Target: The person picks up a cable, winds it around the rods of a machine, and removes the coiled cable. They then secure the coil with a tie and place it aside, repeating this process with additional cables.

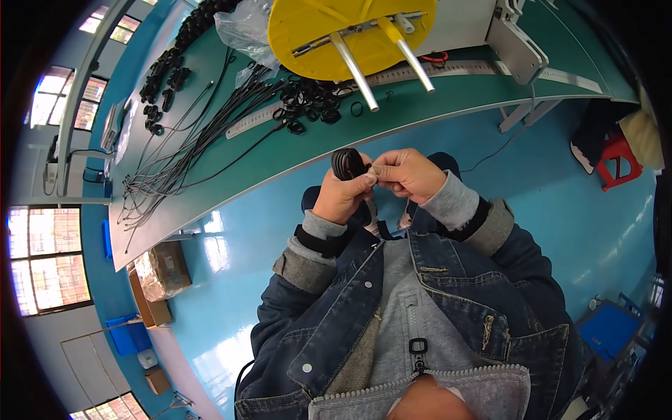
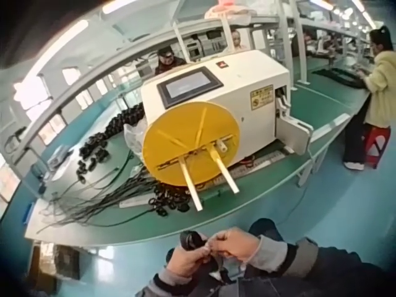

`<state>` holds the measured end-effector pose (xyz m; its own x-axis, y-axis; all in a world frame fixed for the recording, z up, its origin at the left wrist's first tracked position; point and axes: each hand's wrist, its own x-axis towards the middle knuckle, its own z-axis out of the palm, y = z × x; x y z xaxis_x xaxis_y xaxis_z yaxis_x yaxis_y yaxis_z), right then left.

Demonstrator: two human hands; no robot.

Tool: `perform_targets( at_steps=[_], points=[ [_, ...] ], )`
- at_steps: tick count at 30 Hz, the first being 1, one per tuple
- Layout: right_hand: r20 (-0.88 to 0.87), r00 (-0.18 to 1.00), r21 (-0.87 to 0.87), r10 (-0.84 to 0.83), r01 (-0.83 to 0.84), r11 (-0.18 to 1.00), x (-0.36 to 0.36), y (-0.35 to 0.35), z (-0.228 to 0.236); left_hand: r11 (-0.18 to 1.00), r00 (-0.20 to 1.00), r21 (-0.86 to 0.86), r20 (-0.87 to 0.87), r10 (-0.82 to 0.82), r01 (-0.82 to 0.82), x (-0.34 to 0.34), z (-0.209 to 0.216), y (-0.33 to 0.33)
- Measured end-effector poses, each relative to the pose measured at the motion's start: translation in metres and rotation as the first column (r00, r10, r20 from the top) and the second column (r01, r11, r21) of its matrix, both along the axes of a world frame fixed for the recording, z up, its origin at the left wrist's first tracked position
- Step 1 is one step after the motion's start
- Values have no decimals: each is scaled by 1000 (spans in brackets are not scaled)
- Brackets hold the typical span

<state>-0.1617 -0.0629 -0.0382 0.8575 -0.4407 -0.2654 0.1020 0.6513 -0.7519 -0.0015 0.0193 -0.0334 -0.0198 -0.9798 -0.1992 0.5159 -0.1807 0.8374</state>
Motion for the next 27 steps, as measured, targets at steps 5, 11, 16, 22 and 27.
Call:
perform_targets(
  at_steps=[5, 11, 16, 22, 27],
  points=[
    [146, 979, 57, -144, 137, 989, -6, 11, -14, 999, 996, 25, 87, 24, -26, 0, -5, 0],
    [168, 986, -135, 1, 22, 991, -33, 19, -4, 999, 997, 34, 75, -28, 26, 2, 5, -3],
    [-170, 985, -432, 27, -99, 896, -40, -5, 41, 987, 855, 58, 494, -158, 148, -10, 13, 2],
    [-244, 963, -955, -114, -218, 202, -25, -13, 55, 977, 548, 83, 817, -180, 198, -27, 19, 1],
    [-251, 963, -966, -99, -255, -31, -13, -11, 34, 962, 439, 62, 880, -179, 267, -31, 6, -8]
  ],
)
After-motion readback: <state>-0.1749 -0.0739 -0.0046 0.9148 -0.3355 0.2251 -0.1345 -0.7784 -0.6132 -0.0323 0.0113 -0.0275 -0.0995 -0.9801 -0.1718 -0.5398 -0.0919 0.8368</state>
